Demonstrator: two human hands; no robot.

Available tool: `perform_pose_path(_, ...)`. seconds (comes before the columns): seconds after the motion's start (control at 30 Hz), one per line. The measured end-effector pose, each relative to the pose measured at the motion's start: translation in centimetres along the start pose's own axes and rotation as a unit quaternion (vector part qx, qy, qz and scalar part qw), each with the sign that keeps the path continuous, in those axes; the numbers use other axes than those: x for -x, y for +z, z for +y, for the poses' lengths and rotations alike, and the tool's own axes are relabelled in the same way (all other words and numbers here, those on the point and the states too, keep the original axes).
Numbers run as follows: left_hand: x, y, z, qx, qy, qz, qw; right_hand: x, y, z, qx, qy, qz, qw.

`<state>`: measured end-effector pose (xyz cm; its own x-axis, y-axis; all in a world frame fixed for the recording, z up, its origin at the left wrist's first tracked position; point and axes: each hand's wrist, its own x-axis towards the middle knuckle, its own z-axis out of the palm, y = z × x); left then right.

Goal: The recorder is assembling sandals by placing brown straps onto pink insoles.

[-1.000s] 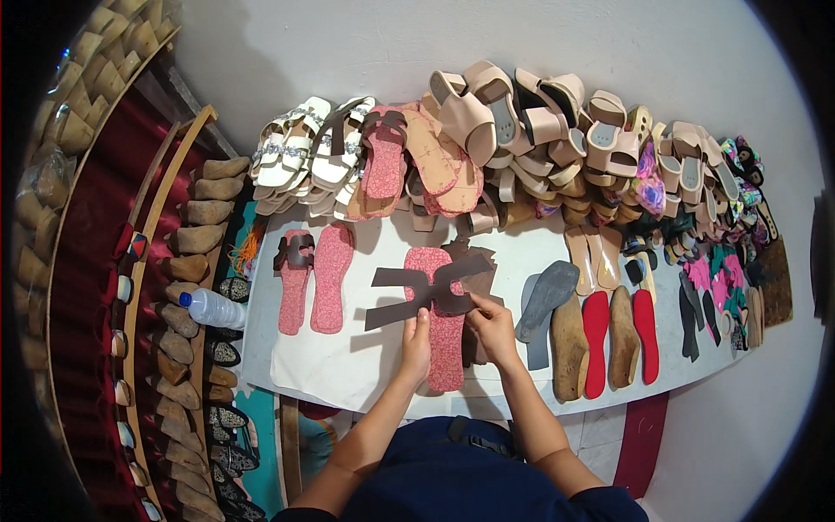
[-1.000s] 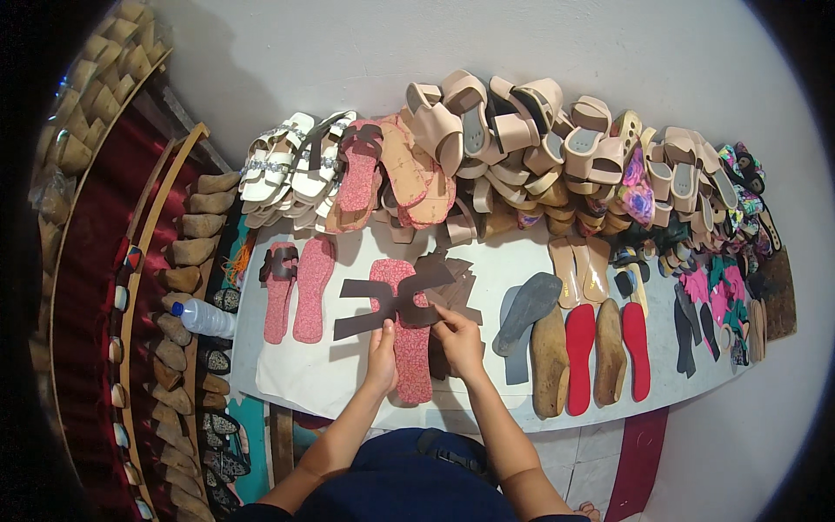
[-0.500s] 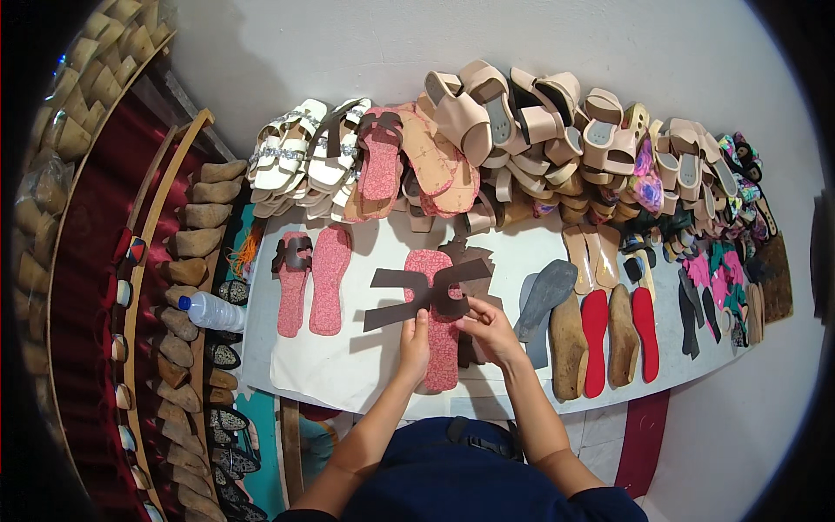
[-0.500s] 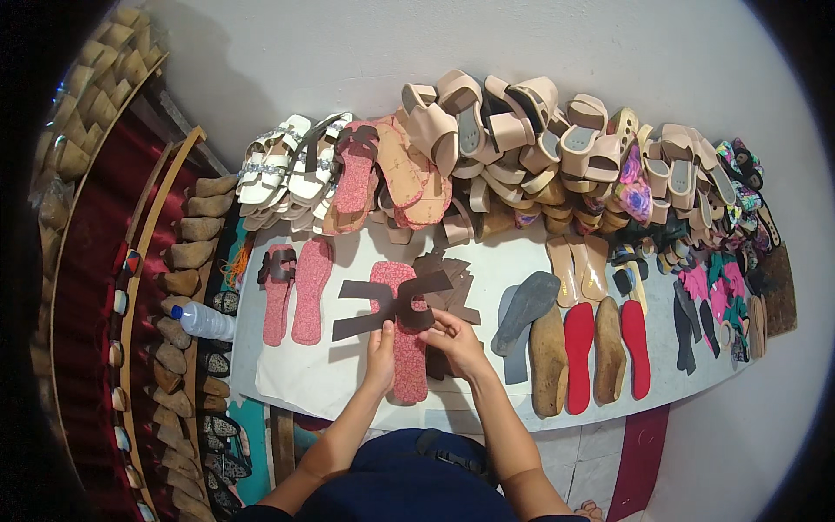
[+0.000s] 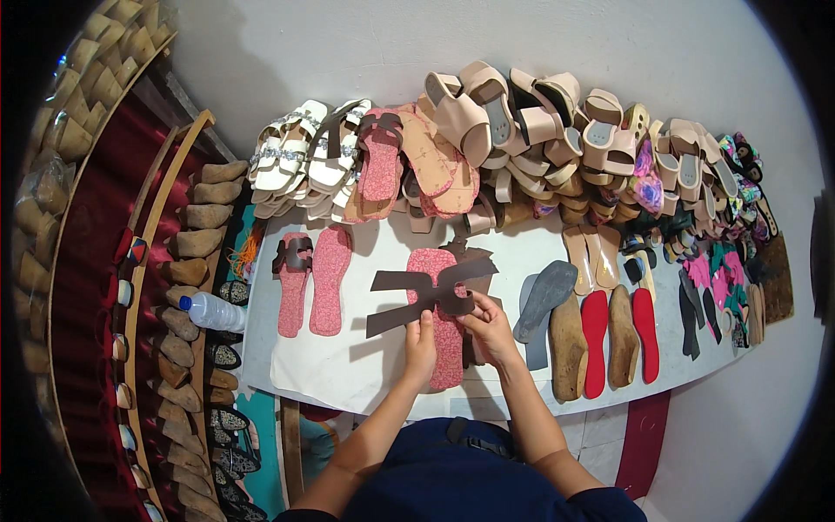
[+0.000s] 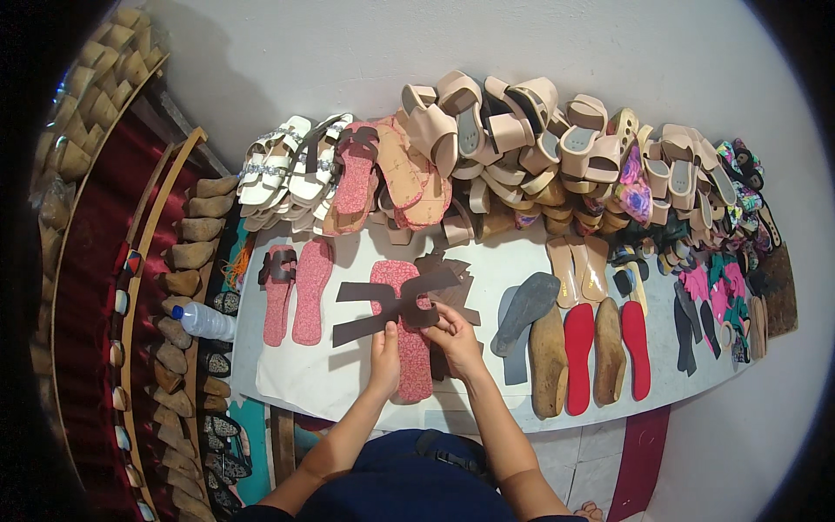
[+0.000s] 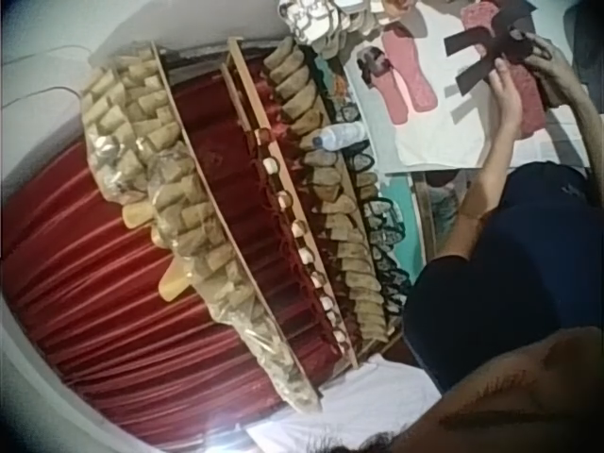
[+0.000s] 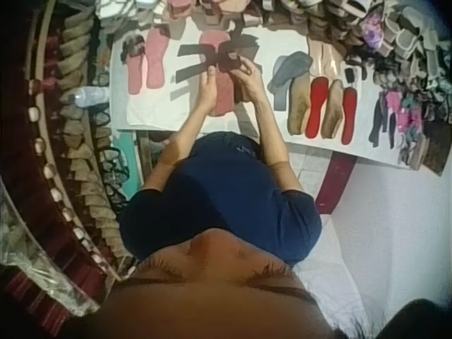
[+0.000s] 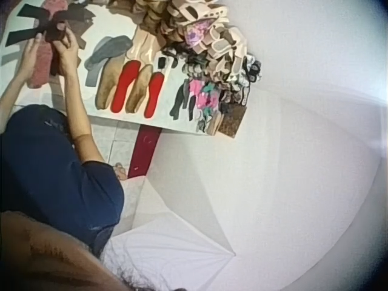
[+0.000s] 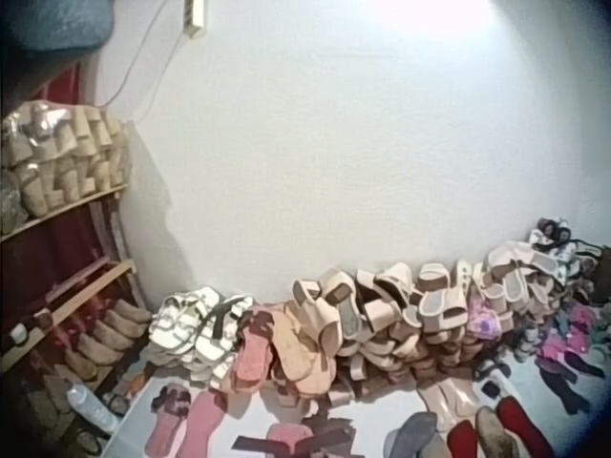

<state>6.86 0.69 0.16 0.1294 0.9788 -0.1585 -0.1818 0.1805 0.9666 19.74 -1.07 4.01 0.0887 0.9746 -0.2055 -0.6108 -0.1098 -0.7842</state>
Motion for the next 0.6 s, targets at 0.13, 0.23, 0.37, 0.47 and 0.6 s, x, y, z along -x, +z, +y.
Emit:
perform_pose_path(0.13,0.0,0.7,1.0,0.078,0.018,0.019,0.997,0.3,-0.7,-0.7,0.026,-0.014,-0.044,0.999)
perform_pose_path(0.23,-0.1,0.4,1.2,0.061,0.021,0.017,0.998,0.2,-1.1,-1.1,0.095,-0.119,0.013,0.988)
perform_pose_path(0.37,0.0,-0.1,0.6,-0.025,0.037,-0.019,0.999,-0.2,0.9,-3.2,0.294,-0.300,0.205,0.884)
perform_pose_path(0.47,0.2,-0.2,0.0,-0.043,0.045,-0.030,0.998,-0.7,1.0,-3.8,0.441,-0.305,0.229,0.812)
perform_pose_path(0.6,0.4,0.4,0.5,-0.033,0.033,-0.045,0.998,-1.4,-0.1,-3.6,0.394,-0.209,0.197,0.873)
